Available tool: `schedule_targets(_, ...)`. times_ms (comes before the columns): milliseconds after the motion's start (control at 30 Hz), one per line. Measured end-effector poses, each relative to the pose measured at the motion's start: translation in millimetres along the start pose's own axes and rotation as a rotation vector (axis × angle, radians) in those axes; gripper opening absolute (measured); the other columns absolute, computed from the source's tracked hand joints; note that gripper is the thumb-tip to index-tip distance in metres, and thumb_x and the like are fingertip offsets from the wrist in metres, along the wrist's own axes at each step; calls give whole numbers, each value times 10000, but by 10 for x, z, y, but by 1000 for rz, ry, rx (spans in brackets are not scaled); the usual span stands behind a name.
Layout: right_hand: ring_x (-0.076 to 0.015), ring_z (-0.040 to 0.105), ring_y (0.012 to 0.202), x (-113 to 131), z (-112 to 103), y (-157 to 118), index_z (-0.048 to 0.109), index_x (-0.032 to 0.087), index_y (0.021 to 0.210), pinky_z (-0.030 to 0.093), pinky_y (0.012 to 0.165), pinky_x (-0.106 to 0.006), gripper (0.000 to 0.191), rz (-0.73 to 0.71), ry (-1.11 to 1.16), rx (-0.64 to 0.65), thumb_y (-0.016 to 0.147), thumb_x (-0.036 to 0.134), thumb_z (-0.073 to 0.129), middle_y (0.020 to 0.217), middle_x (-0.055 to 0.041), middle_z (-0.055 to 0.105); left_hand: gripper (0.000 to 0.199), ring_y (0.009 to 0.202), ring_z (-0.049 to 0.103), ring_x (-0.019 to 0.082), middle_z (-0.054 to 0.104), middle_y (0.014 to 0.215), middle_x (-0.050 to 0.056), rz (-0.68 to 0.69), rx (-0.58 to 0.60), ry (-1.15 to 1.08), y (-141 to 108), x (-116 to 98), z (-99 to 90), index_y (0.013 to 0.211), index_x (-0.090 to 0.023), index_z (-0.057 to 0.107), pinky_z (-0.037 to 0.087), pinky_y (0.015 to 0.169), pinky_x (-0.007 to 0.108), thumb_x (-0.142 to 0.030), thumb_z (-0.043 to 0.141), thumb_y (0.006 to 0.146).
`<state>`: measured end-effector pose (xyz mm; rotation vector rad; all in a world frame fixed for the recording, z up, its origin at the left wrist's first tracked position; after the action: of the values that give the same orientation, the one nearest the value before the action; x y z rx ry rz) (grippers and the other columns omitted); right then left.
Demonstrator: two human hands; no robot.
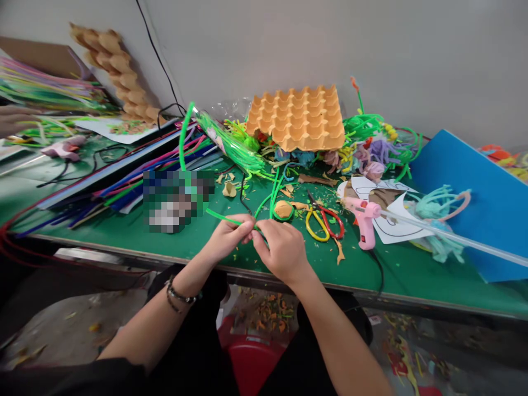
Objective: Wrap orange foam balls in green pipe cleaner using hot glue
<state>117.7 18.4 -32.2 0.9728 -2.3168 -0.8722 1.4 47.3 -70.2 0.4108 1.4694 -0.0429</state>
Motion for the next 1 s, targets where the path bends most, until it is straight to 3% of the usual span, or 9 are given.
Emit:
schedule_targets(200,-69,470,516,-2,9,10,606,184,730,353,515,-195,217,175,399,109,902,198,475,601,30,571,527,450,373,50,439,465,-35,23,-2,-25,-1,-35,-9,518,-131,524,306,446,188,-597,612,749)
schedule_targets(400,-55,387,467,34,-50,43,602,183,682,311,465,-196,216,257,559,86,868,175,492,525,57,471,571,429,346,43,398,441,-43,-4,39,-102,6,26,27,477,-136,477,273,421,182,-633,620,720)
schedule_targets(600,-45,435,491,70,-39,24,593,188,688,334,478,-175,210,280,768,100,865,164,483,592,53,573,611,383,330,43,370,407,-60,-76,95,-187,-14,135,71,502,-151,450,258,388,178,-724,598,658)
schedule_targets(833,-49,426,488,14,9,-9,590,172,677,326,489,-186,199,186,532,142,855,155,505,565,43,538,620,422,305,36,354,435,-66,-65,107,-179,-47,54,128,502,-156,395,257,436,181,-719,598,668)
schedule_targets(1000,-60,489,543,22,2,-9,614,183,736,366,529,-183,204,132,575,199,883,160,475,631,29,594,617,432,287,42,331,432,-63,-45,114,-160,-60,69,147,475,-155,389,239,440,194,-692,578,712)
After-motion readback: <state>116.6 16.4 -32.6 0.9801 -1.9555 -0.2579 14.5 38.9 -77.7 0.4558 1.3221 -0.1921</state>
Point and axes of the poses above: each hand's wrist, its own y-axis towards the middle knuckle, its own z-axis out of the palm, x = y × z, the point moved 5 cm from there along y, towards the middle knuckle
